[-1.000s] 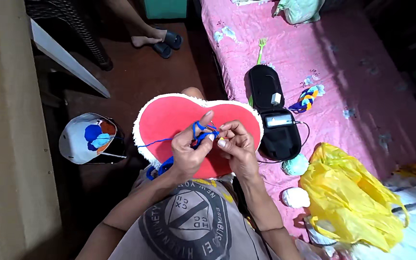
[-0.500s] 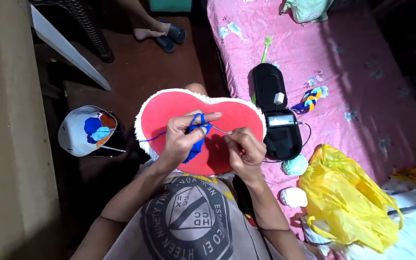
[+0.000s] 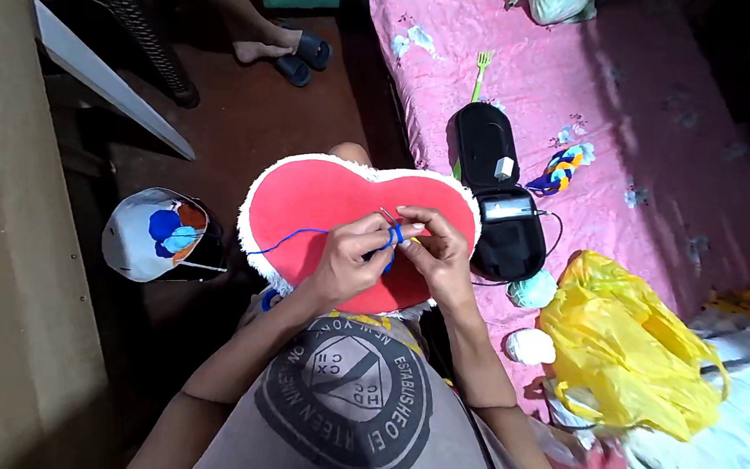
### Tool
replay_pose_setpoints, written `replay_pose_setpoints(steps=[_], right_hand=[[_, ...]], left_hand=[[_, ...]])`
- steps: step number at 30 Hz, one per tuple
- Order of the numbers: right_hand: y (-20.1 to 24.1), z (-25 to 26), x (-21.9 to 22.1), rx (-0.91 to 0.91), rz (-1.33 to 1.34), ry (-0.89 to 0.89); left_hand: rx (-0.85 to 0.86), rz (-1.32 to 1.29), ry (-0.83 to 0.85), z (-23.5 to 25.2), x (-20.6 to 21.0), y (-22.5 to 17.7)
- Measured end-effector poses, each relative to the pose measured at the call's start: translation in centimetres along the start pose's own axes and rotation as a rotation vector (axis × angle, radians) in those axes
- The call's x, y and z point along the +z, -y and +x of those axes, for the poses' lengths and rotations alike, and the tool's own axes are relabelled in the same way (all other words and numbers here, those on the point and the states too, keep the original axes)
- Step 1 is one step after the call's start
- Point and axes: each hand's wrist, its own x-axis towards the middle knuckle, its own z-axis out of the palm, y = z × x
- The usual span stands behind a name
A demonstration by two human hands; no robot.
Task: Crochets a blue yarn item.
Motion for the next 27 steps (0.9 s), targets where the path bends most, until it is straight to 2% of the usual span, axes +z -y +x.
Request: replay_pose_setpoints(steps=[4,6,13,17,20,22,24,26,27], right_hand=[[-0.5,0.2,0.8,0.075,0.296,-0.065],[-0.7,0.3,1.2,0.097,0.368,-0.070],[-1.0,0.5,1.8,0.086,0.426,-0.144],[-0.9,0.4,1.4,0.106,0.465,-0.116],[-0.9,0.2,1.3,0.116,0.484,-0.096],[-0.8,0.1,1.3,0.120,0.503,-0.072],[-0.7,0.0,1.3,0.117,0.530,-0.050],[-0.6,-0.1,1.2,0.108,0.559,-0.030],[-0.5,-0.2,1.0,0.101,0.577,-0.019]], left_hand=[[-0.232,-0.333,0.099,0.4,-2.5,-0.4],[-0.311,-0.405,0.110,0.5,-3.6,-0.6],[-0.482,-0.360,-0.078,0.8,-5.6,-1.2],[-0.582,-0.771,-0.101,1.0,-6.5,-0.6],[-0.550,-0.932,-0.194,0.9,-6.5,-0.3],[-0.463,-0.751,-0.134,1.0,-6.5,-0.4],[-0.427,-0.265,-0.049,1.1,-6.4,-0.8],[-0.467,0.336,0.006,1.2,-6.1,-1.0],[-0.470,0.555,0.032,1.1,-6.0,-0.9]])
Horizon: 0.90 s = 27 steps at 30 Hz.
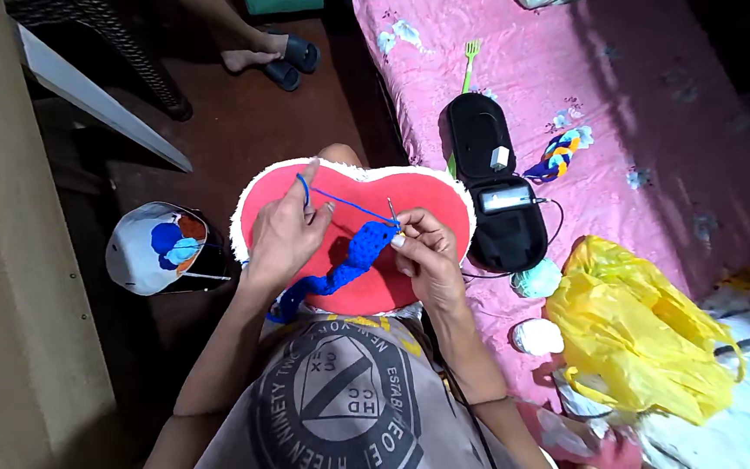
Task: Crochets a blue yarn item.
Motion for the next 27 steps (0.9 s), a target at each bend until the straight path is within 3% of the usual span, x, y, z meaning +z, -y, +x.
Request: replay_pose_setpoints(steps=[2,3,8,12,16,21,22,24,27], right_hand=[[0.3,-0.1,-0.2,-0.009,0.044,0.016],[0.5,-0.1,-0.4,-0.016,0.062,0.019],[1.0,-0.1,-0.9,-0.035,0.111,0.015],[0.8,0.0,0.2,-0.050,0.107,-0.011],[0.8,0.0,1.0,-0.067,0.017,-0.051],[0.8,-0.1,1.3,-0.079,-0.047,-0.096],[0.9,-0.1,1.3,-0.081,-0.060,-0.107],[0.9,0.0,1.3,-0.079,-0.083,-0.123],[0.4,0.3,1.4,-0.075,-0.124,-0.112]], left_hand=[[0.040,0.154,-0.015,0.0,0.0,0.7],[0.057,0.107,0.025,0.0,-0.5,1.2],[0.204,-1.065,0.362,0.3,-2.5,2.8],[0.201,-1.395,0.313,0.6,-1.4,0.8],[0.118,-1.080,0.307,0.6,-0.6,-1.2],[0.031,-0.170,-0.060,-0.1,-0.1,-0.9],[0.049,-0.084,-0.102,-0.2,-0.2,-0.2],[0.032,-0.173,-0.043,-0.1,-1.2,1.1],[0.014,-0.977,0.198,0.5,-2.2,2.4]])
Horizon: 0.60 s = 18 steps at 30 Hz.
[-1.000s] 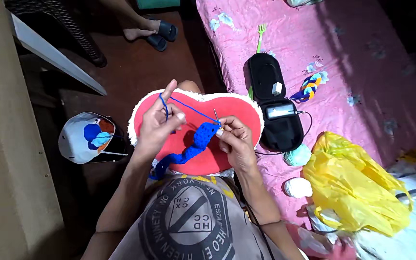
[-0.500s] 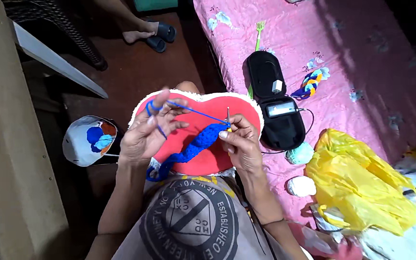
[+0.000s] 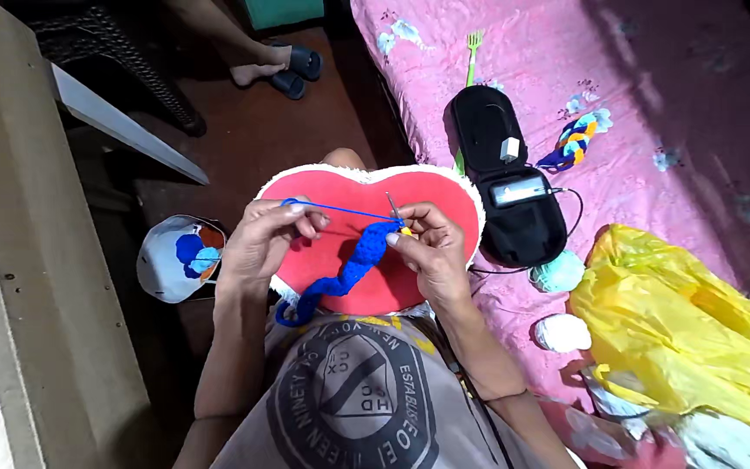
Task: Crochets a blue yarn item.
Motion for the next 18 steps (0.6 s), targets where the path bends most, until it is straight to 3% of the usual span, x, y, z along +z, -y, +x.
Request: replay_pose_setpoints(steps=[3,6,11,18], right_hand=[[-0.7,0.1,0.6,0.002,-0.051,0.018],[-1.1,0.1,1.2,-0.003,-0.089,0.036],[-1.7,0.1,1.2,-0.013,-0.101,0.029],[-2.4,0.3,0.9,0.053,0.086,0.066]], left_hand=[[-0.028,-0.284,0.095,0.3,1.4,-0.9],[-0.056,-0.127,0.142,0.3,3.5,-0.8],[-0.086,0.016,0.012,0.1,4.9,-0.6],[-0.127,-0.169,-0.023,0.1,5.3,0.1]])
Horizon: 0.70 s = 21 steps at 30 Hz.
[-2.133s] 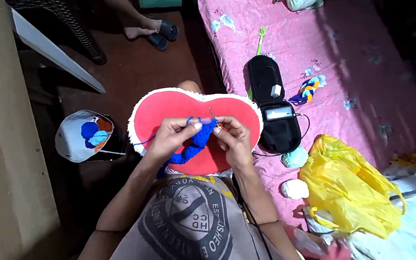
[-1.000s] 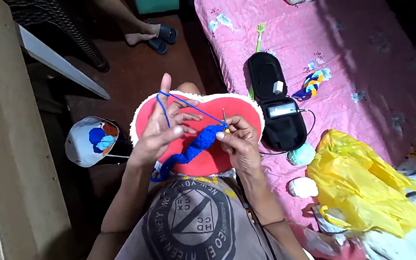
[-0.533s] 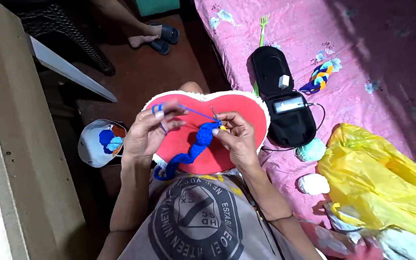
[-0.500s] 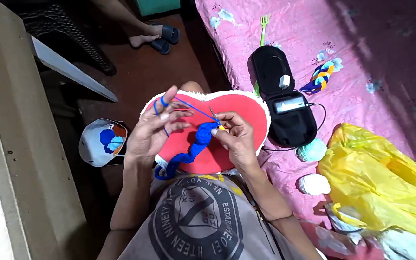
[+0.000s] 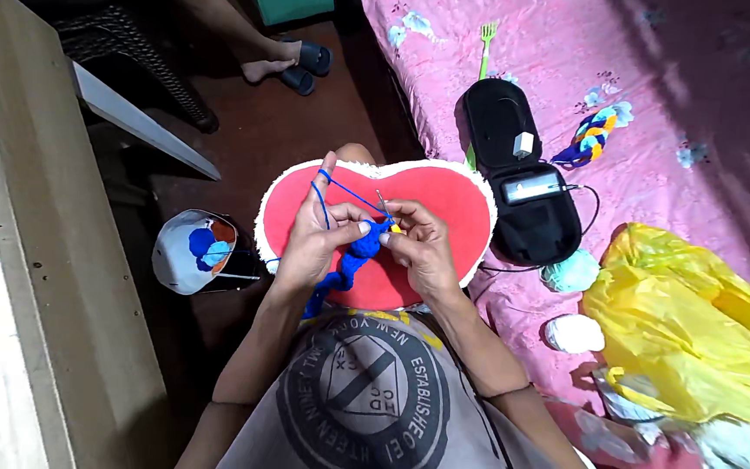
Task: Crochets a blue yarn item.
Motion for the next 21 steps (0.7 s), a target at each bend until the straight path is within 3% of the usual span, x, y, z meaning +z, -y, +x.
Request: replay_pose_setpoints(steps=[5,9,14,21], right_hand=[[-0.1,0.4,-0.6,0.082,0.131,0.022],[0.2,0.4,-1.5,0.064,0.031,0.095],[2.0,0.7,-3.4,-0.083,-0.343,0.295],[5.0,0.8,-5.0,-0.500,-1.041,0.381]], left_hand=[[-0.073,-0.160,-0.010,0.2,0.0,0.8],[-0.072,-0.142,-0.045,0.1,0.2,0.8],[-0.041,-0.111,-0.068,-0.2,0.3,0.3],[0.018,-0.007,-0.071,-0.4,1.1,-0.2]])
